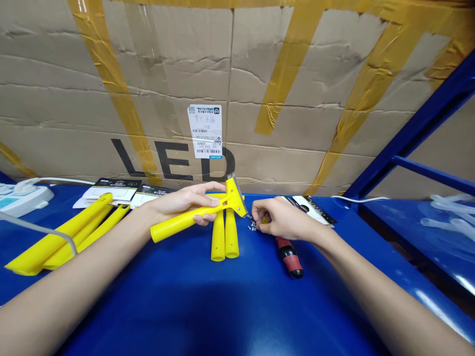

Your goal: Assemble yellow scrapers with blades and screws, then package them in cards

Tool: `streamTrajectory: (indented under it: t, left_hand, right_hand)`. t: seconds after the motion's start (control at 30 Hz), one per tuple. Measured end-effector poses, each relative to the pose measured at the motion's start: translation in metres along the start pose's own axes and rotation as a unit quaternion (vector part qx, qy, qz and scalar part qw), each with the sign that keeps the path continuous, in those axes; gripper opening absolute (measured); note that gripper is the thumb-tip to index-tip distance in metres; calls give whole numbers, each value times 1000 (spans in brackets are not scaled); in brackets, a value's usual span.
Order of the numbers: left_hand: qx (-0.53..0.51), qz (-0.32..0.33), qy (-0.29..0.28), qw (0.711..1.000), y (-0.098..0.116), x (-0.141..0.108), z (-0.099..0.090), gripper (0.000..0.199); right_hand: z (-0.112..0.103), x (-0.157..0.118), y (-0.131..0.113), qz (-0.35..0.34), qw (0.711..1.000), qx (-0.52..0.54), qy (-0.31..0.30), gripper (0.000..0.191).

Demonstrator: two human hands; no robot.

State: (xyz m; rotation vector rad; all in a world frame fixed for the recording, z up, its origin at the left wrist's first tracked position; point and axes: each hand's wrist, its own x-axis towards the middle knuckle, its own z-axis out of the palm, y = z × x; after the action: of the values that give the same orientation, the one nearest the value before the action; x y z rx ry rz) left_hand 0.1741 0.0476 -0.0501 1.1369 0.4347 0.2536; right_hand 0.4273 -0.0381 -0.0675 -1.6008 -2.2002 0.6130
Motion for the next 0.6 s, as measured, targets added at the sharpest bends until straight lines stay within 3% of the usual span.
streamTrajectory:
  t: [0.3,0.43,0.6]
  left_hand:
    - [-1,-7,7,1000,-2,0,0,37]
    - [6,-15,-19,1000,-6,2,2,33]
    - [13,-29,-32,999,-9,3,11,38]
  right_hand:
    - [-11,-3,2,-16,996,85,7,15]
    - [-13,-3,-6,-69,978,166,106,22]
    - [-7,-3,-28,-103,966,108,209,24]
